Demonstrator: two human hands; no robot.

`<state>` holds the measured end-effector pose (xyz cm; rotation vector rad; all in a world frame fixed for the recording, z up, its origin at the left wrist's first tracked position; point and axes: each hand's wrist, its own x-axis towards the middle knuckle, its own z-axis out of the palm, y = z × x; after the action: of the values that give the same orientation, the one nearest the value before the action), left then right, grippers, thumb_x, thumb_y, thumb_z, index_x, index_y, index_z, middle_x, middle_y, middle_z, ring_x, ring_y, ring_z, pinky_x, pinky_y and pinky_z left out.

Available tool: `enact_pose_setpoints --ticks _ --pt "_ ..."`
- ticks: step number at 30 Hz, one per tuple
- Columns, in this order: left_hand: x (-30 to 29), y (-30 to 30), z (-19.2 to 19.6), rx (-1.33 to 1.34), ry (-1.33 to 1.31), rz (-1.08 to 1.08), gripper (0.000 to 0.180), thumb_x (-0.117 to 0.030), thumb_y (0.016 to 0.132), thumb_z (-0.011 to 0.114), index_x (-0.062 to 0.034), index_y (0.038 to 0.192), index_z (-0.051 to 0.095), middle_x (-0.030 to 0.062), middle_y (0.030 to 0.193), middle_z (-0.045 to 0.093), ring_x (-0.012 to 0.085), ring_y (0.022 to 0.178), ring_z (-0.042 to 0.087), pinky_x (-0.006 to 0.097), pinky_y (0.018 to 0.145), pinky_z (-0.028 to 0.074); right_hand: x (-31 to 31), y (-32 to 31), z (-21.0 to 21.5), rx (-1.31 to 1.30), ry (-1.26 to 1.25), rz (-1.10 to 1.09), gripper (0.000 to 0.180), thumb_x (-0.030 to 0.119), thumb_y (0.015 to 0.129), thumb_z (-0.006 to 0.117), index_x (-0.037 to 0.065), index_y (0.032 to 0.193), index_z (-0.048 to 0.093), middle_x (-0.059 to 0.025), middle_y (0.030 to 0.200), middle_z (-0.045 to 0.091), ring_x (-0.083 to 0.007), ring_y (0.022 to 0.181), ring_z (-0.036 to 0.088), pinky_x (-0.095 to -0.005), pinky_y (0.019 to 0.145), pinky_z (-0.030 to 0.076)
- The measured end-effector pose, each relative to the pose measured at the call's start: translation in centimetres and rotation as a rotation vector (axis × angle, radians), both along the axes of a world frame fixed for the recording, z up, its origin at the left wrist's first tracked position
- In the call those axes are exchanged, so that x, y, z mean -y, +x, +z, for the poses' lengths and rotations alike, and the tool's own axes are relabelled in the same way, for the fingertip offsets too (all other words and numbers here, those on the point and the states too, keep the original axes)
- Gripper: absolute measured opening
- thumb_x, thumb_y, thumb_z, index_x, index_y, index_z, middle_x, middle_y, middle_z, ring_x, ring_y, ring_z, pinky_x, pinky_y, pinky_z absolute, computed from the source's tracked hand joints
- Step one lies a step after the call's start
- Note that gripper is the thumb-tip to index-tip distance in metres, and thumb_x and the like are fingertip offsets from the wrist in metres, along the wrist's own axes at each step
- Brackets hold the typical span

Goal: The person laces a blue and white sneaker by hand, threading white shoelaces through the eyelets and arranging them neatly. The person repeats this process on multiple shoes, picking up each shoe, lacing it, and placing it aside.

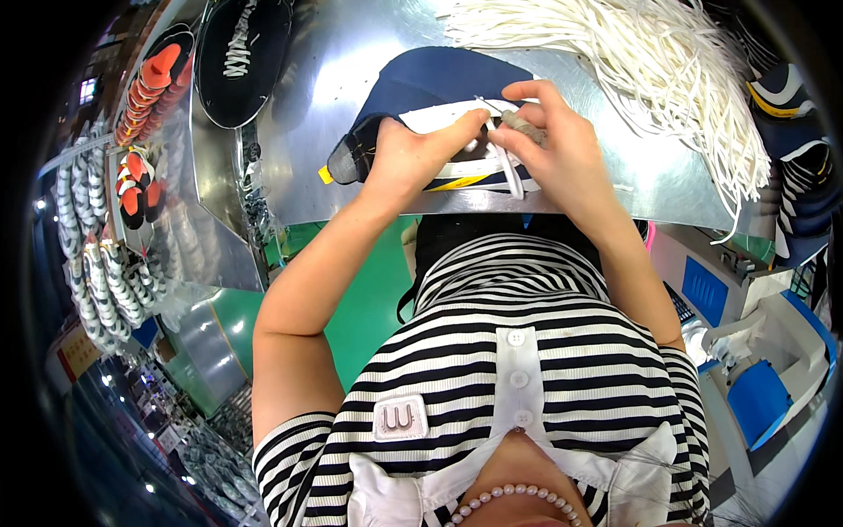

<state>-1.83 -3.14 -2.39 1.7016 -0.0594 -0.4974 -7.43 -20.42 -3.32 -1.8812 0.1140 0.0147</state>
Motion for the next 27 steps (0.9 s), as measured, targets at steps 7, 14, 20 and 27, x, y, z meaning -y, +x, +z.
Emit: enact_pose_setpoints --ticks 7,14,20,27 --pt "-0.3 -0.1 0.0 0.031 0.049 -0.023 0.017 -0.015 0.082 0.077 0.0000 0.089 0.070 0.0025 0.080 0.070 0.0083 0.072 0.065 0.024 0.065 0.051 1.0 -0.8 0.6 0.052 -0.020 -0.004 0.015 0.013 0.091 0.064 0.000 0.098 0.061 -0.0137 0.080 0.071 -0.0275 0.074 0.070 -0.0347 0.067 0.052" --pt "-0.4 -0.1 0.9 0.004 0.058 -0.109 0.012 -0.014 0.087 0.071 -0.0018 0.087 0.068 0.0011 0.076 0.068 0.0070 0.067 0.060 0.023 0.061 0.047 1.2 0.6 0.5 0.050 -0.236 0.083 0.014 0.015 0.089 0.063 0.002 0.092 0.063 -0.0134 0.077 0.070 -0.0318 0.071 0.068 -0.0396 0.064 0.051" --pt "0.4 -1.0 -1.2 0.213 0.008 -0.124 0.018 -0.017 0.093 0.063 -0.0032 0.082 0.066 -0.0017 0.070 0.060 0.0054 0.060 0.049 0.022 0.056 0.038 -0.5 2.7 0.7 0.054 -0.701 0.228 0.012 0.013 0.089 0.059 0.003 0.091 0.063 -0.0147 0.075 0.068 -0.0349 0.072 0.067 -0.0456 0.066 0.051" --pt "-0.9 1.5 0.7 -0.222 -0.035 -0.175 0.018 -0.022 0.090 0.069 -0.0042 0.088 0.068 -0.0006 0.077 0.062 0.0081 0.073 0.055 0.024 0.068 0.044 2.9 2.6 1.9 0.028 -0.123 0.005 0.015 0.016 0.094 0.059 0.002 0.098 0.062 -0.0109 0.078 0.069 -0.0219 0.070 0.066 -0.0347 0.065 0.050"
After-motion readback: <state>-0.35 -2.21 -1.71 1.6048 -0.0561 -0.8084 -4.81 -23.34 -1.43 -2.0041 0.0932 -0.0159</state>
